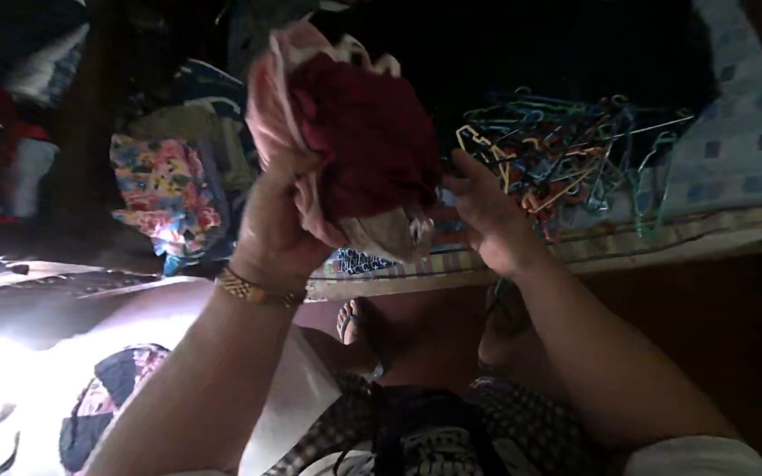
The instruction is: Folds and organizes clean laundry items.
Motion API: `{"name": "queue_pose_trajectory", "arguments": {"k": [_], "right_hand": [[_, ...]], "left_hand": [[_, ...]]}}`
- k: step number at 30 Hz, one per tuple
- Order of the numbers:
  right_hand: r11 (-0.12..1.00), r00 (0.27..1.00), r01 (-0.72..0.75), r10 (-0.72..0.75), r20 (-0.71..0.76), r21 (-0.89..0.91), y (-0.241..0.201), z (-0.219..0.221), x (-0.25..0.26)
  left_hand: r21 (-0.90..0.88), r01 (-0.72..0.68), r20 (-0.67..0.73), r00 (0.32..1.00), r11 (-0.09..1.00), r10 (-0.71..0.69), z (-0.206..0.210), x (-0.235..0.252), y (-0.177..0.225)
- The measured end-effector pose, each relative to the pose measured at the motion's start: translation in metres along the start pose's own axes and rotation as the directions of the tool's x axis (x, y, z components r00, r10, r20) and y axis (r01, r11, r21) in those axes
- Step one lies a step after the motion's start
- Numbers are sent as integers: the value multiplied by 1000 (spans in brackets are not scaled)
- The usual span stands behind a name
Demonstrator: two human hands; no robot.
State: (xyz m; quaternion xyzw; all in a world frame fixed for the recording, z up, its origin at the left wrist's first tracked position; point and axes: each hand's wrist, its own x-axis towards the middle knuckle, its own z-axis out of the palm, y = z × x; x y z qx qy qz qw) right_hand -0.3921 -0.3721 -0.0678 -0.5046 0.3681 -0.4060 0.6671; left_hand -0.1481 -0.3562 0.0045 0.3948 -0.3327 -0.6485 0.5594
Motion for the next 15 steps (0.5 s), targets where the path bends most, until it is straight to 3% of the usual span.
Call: {"name": "queue_pose_trajectory", "arguments": {"k": [3,7,10,13,15], "right_hand": [[994,999,-39,38,17,100,-3,0,-6],[999,999,-40,40,-5,25,7,4,-8],[996,992,-85,87,-96,20,10,0,-3],[978,960,-30,86,-266,207,8,-9,9],[948,957,48,46,-285,314,8,-17,16]], "left_hand": [[-89,104,-6,994,991,-105,5,-9,-39],[-112,172,100,982,979,-161,-22,-14,-80],[-59,185,95,979,981,-179,-37,-5,-83],[-8,166,76,983,986,-165,-45,8,-72],[2,156,94,983,988,-156,-51,13,-67]]}}
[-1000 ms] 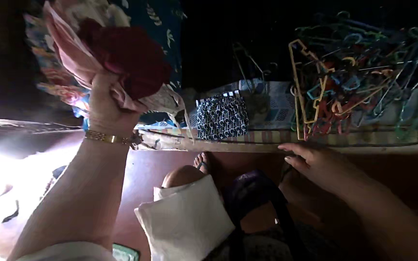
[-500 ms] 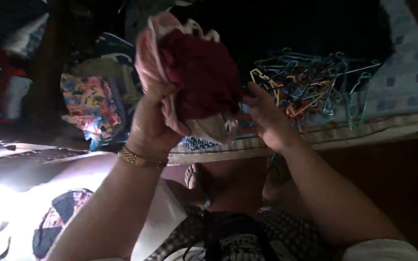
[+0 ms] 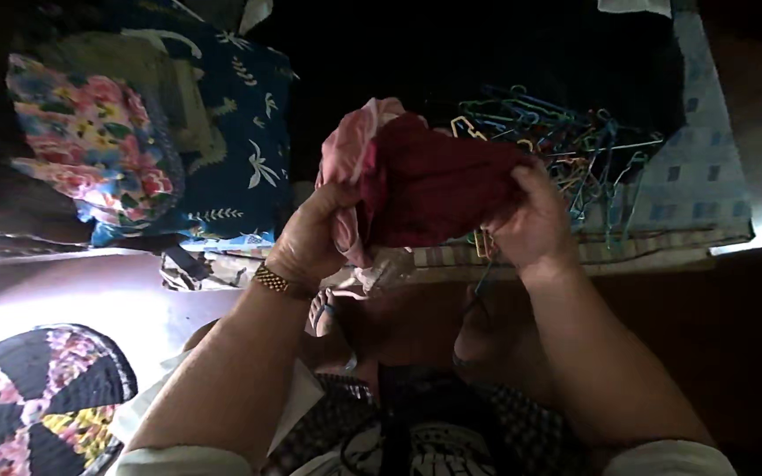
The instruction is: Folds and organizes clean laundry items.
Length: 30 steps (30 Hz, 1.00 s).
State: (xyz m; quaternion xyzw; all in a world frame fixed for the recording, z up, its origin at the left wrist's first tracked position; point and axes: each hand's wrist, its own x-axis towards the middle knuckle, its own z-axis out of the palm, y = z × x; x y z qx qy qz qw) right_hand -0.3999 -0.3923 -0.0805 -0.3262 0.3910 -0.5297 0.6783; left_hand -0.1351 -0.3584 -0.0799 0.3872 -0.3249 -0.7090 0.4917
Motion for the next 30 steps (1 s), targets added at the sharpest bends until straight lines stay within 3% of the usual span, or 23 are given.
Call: {"name": "queue_pose_trajectory", "arguments": {"k": [3,8,11,13,17,20,24,27,30], "right_hand": [[990,998,69,-70,0,119,2,0,11],[952,981,194,-191,-36,235,-2,8,24],[965,972,234,-233,-21,119,0,10,33],[974,971,226,-224,-83,10,3,11,36],[982,962,186,-188,-197,-29,11,13,41],[965,943,147,-203,-263,-217,24,20,46],[797,997,50,-71,-11,-602,39,37,34],[819,958,62,111,264,-570,53,68,11],[824,895,134,138,424,-550,71,86,0]], "left_hand": [[11,-3,-16,1000,1000,3,-6,2,6],[49,-63,-175,982,997,71,-22,-1,20],[44,-147,-187,970,988,153,-33,-9,28],[45,-164,-228,959,985,170,-36,-14,32],[30,-206,-250,946,978,207,-49,-22,40],[0,-209,-231,951,978,204,-54,-23,43],[-3,-235,-174,957,972,231,-53,-22,40],[23,-199,-129,971,980,200,-36,-21,32],[38,-114,-88,989,993,117,-22,-18,18]]}}
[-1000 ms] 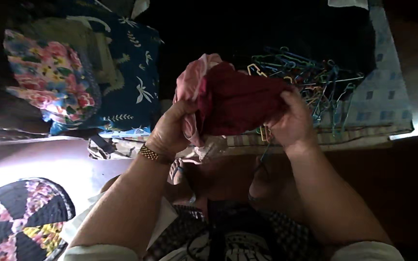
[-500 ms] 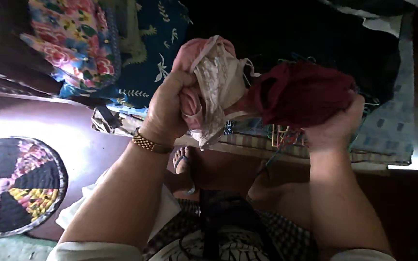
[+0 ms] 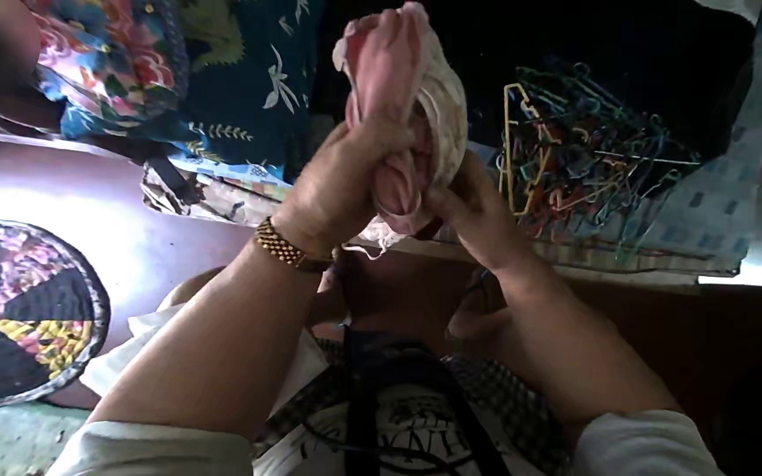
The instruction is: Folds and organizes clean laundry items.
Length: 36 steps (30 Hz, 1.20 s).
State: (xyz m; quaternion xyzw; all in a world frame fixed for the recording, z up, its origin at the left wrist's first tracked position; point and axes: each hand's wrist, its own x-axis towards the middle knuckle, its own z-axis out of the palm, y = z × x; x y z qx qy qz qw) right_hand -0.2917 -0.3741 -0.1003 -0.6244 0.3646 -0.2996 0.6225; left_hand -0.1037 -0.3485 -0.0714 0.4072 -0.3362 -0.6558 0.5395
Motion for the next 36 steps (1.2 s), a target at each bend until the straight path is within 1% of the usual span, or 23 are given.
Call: {"name": "queue_pose_trajectory", "arguments": {"k": [2,3,5,7,8,10,12,13,15,19,22,23,24,25,26,28,30,31,33,35,36], "right_hand": [[997,999,-12,9,-48,-78,5,0,5],[992,995,-24,12,-100,-121,6,-6,7],[981,977,-37,-5,-212,-193,6,-22,10],[965,941,-55,-35,-336,-256,10,-41,12],[962,918,-79,-32,-395,-260,12,-50,13],[972,862,-114,-5,-507,-204,16,-64,14],[974,830,-137,15,-558,-178,21,-71,17],[968,833,-156,21,-552,-199,23,-71,19],[946,867,-182,27,-497,-267,25,-62,23],[919,920,-194,49,-389,-344,36,-33,36],[827,950,-271,149,-274,-492,46,-25,41],[831,955,-269,166,-245,-487,44,-23,40],[865,959,-258,176,-222,-429,38,-20,36],[916,960,-254,200,-194,-310,29,-15,32],[953,960,-261,240,-143,-152,19,-12,27],[951,956,-295,294,29,92,6,-12,16],[951,960,-253,223,172,179,1,-14,7],[954,961,-236,202,187,184,2,-15,1],[972,978,-187,171,119,139,-5,-13,-7],[982,994,-113,109,33,152,-11,-12,-13],[979,996,-81,86,-16,188,-9,-15,-16]], "left_hand": [[90,20,14,1000,996,-22,0,1,-3],[143,21,-7,1000,989,-20,-2,2,-2],[220,5,-99,995,975,18,-7,3,3],[264,-29,-195,977,964,83,-15,3,9],[258,-44,-248,962,965,111,-19,4,11],[170,-93,-339,929,981,147,-29,5,17],[68,-146,-362,918,987,161,-36,8,24],[39,-148,-359,921,988,152,-38,8,26],[33,-120,-321,939,992,124,-37,7,28],[37,-36,-193,980,999,42,-31,2,26],[-3,-9,-143,990,1000,9,-24,-4,26],[-23,-6,-97,995,1000,4,-24,-6,26],[-42,2,-47,999,999,-4,-25,-9,26],[-61,12,-3,1000,998,-12,-26,-11,25],[-77,17,46,999,997,-13,-26,-13,24],[-74,25,132,991,997,-15,-20,-14,22],[-13,5,198,980,1000,-2,-10,-13,20],[13,3,237,972,1000,-6,-7,-14,16],[65,46,248,967,997,-60,-4,-17,11],[136,85,155,982,987,-106,2,-17,14],[202,76,99,990,976,-98,4,-16,17]]}}
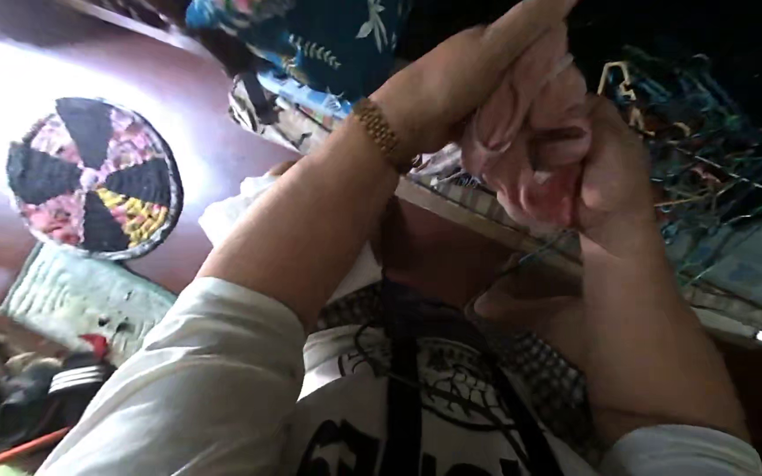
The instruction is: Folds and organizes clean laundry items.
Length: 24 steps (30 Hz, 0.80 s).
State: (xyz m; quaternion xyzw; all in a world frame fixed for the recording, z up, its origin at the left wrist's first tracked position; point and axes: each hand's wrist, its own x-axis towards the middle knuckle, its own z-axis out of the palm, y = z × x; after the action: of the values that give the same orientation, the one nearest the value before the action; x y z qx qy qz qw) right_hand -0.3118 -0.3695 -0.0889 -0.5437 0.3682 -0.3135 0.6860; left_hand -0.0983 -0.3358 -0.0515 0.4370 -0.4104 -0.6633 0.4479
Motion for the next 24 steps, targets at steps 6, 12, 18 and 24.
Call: {"name": "queue_pose_trajectory", "arguments": {"k": [6,12,18,24], "right_hand": [[981,989,104,-84,-123,166,-6,-31,-27],[975,976,210,-213,37,73,-23,-43,-75],[944,949,267,-293,118,193,-45,-19,-126],[861,904,357,-416,98,363,-60,-1,-173]], "left_hand": [[425,139,-215,975,894,-49,13,-30,43],[458,8,-297,944,889,145,29,-130,48],[364,-34,-226,966,931,123,85,-158,-24],[131,108,-165,983,986,-86,113,-168,-60]]}}
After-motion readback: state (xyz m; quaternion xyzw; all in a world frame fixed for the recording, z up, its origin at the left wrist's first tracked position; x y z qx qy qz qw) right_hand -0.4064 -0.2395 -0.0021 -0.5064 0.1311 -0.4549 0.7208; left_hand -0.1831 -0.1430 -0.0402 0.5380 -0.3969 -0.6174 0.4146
